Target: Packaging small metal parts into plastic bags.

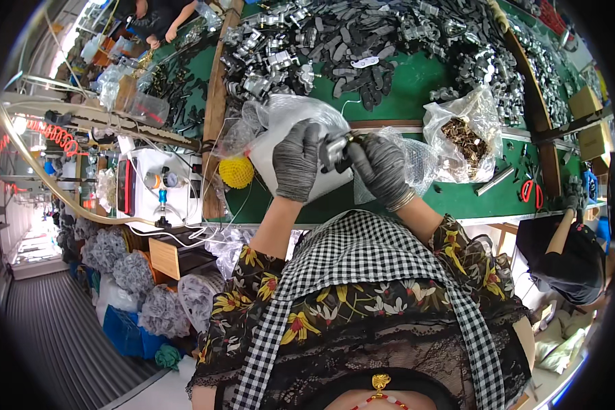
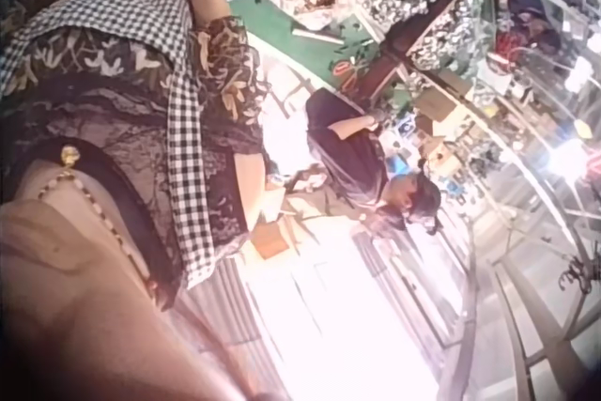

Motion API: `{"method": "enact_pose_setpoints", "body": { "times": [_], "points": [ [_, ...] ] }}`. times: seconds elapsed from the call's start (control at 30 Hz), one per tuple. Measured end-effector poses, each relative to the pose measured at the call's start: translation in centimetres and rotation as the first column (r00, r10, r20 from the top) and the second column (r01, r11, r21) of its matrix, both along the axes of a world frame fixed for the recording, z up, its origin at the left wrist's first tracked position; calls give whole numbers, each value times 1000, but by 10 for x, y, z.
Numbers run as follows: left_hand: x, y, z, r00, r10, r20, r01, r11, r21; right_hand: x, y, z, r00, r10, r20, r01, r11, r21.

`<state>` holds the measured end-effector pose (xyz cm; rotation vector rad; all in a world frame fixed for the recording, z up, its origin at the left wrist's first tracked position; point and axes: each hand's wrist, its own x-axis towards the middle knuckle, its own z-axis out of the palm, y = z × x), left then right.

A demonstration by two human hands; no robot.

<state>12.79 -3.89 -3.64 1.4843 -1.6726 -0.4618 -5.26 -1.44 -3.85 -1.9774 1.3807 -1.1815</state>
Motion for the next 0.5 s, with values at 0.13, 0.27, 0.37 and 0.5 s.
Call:
{"method": "enact_pose_setpoints", "body": {
  "times": [0.13, 0.27, 0.37, 0.5],
  "points": [
    [-5, -4, 4, 980, -158, 120, 163, 986, -28, 1, -1, -25, 878, -119, 464, -122, 881, 457],
    [-15, 14, -8, 977, -127, -173, 166, 958, 232, 1, 1, -24, 684, -371, 628, -184, 745, 641],
    [-34, 12, 0, 986, -42, 161, 39, 999, 17, 4, 4, -40, 647, -416, 640, -147, 755, 639],
    [-44, 5, 30, 921, -86, 381, 214, 927, -309, -8, 3, -15, 966, -71, -250, 117, 977, 177]
  ]
}}
